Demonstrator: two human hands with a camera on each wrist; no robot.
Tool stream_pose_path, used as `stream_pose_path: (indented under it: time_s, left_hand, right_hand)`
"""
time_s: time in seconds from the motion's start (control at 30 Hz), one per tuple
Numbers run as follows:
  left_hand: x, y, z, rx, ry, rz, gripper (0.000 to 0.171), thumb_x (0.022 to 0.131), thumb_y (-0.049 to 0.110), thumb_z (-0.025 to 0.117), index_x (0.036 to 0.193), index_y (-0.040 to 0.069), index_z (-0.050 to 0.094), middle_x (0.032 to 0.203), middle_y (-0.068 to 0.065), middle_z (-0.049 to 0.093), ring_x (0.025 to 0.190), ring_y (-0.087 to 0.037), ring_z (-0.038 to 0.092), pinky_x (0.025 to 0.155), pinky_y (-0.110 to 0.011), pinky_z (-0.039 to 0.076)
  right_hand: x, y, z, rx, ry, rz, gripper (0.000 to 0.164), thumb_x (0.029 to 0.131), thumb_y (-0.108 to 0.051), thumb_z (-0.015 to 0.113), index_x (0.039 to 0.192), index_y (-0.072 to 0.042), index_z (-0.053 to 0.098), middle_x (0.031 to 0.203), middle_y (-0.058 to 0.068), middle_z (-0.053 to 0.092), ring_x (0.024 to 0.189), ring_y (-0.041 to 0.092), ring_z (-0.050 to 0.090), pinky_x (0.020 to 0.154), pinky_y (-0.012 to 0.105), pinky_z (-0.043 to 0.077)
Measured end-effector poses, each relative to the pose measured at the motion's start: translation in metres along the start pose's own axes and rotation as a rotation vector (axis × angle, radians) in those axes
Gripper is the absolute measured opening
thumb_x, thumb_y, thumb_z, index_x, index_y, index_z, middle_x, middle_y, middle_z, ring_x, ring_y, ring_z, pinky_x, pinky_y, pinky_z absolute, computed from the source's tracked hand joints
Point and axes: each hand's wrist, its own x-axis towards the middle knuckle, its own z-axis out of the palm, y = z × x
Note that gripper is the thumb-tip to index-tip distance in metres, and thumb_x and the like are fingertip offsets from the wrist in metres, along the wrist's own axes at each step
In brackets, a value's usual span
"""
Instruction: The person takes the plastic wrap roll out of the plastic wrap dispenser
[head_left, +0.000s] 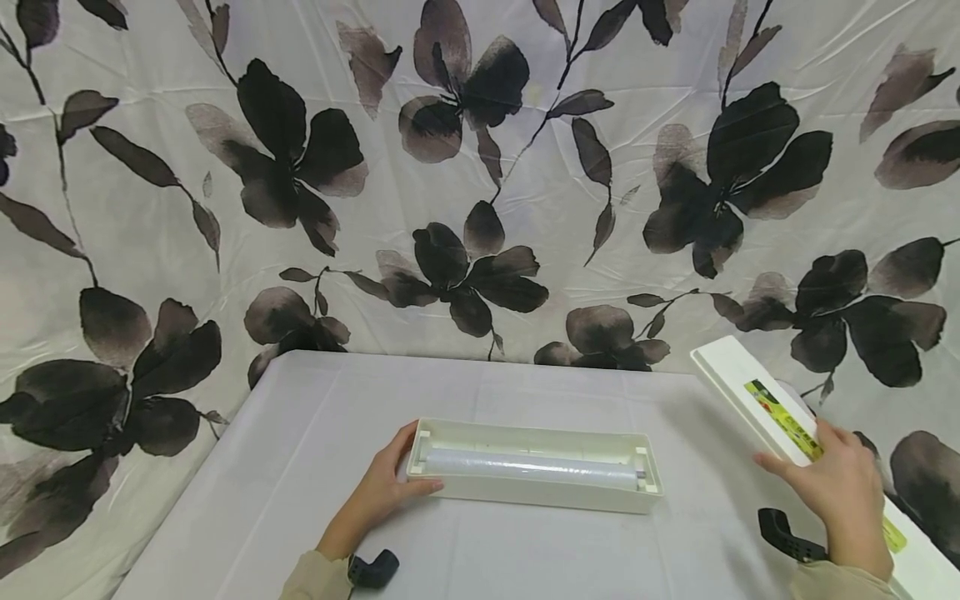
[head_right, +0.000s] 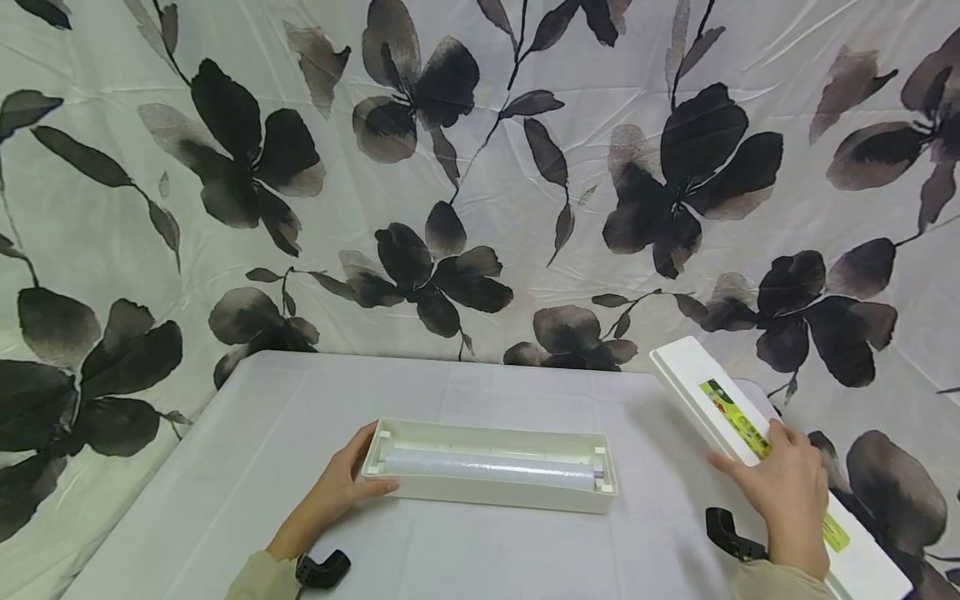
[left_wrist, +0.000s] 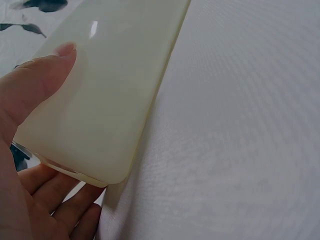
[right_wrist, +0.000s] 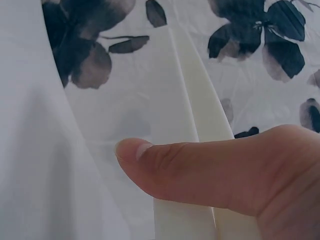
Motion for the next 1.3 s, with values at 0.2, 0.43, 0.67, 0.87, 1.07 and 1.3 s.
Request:
stream_pose_path:
  time_s: [0.2, 0.43, 0.67, 0.87, 1.07, 1.3]
  left_hand:
    - [-0.001, 0.0, -0.001, -0.011, -0.002, 0.002, 0.093, 0.072, 0.03, 0.088, 0.15, 0.016, 0.038, 0.146, -0.009, 0.05, 0.134, -0.032, 0.045, 0.112, -0.062, 0.026]
    - [-0.001, -0.002, 0.0, 0.006, 0.001, 0.008, 0.092, 0.073, 0.03, 0.088, 0.149, 0.016, 0.038, 0.145, -0.009, 0.051, 0.134, -0.032, 0.046, 0.112, -0.062, 0.027]
    - [-0.001, -0.002, 0.0, 0.003, -0.003, 0.009, 0.093, 0.073, 0.031, 0.088, 0.15, 0.018, 0.038, 0.146, -0.008, 0.05, 0.135, -0.031, 0.045, 0.112, -0.061, 0.026]
    - [-0.001, -0.003, 0.0, 0.003, -0.001, 0.006, 0.093, 0.073, 0.031, 0.088, 0.15, 0.018, 0.037, 0.146, -0.008, 0.051, 0.135, -0.031, 0.045, 0.112, -0.062, 0.026]
    - [-0.001, -0.003, 0.0, 0.005, 0.002, 0.003, 0.093, 0.073, 0.032, 0.088, 0.15, 0.018, 0.038, 0.145, -0.008, 0.051, 0.134, -0.031, 0.046, 0.112, -0.062, 0.026]
    - [0.0, -0.001, 0.0, 0.002, 0.0, 0.002, 0.092, 0.073, 0.031, 0.087, 0.15, 0.017, 0.038, 0.145, -0.008, 0.052, 0.133, -0.031, 0.047, 0.112, -0.061, 0.027]
  right_hand:
    - [0.001, 0.005, 0.003, 0.004, 0.005, 0.033, 0.106, 0.076, -0.048, 0.08, 0.145, 0.014, 0.029, 0.129, 0.041, 0.034, 0.118, 0.059, 0.031, 0.094, 0.073, 0.027]
    - [0.003, 0.012, 0.007, 0.017, -0.043, 0.151, 0.107, 0.077, -0.045, 0.079, 0.147, 0.014, 0.024, 0.137, 0.044, 0.028, 0.129, 0.06, 0.023, 0.107, 0.072, 0.015]
    - [0.005, 0.019, 0.014, 0.015, -0.071, 0.211, 0.106, 0.078, -0.041, 0.079, 0.144, 0.018, 0.022, 0.138, 0.044, 0.024, 0.132, 0.06, 0.018, 0.111, 0.07, 0.01]
    - [0.007, 0.025, 0.024, -0.021, -0.072, 0.249, 0.1, 0.078, -0.04, 0.079, 0.138, 0.021, 0.027, 0.13, 0.044, 0.028, 0.125, 0.064, 0.023, 0.107, 0.071, 0.018]
    - [0.007, 0.03, 0.035, -0.041, -0.056, 0.286, 0.093, 0.078, -0.039, 0.078, 0.13, 0.023, 0.032, 0.118, 0.042, 0.037, 0.115, 0.061, 0.032, 0.1, 0.068, 0.028]
    - [0.005, 0.034, 0.045, -0.07, -0.046, 0.293, 0.089, 0.078, -0.038, 0.076, 0.119, 0.028, 0.034, 0.11, 0.045, 0.038, 0.109, 0.06, 0.035, 0.099, 0.065, 0.029]
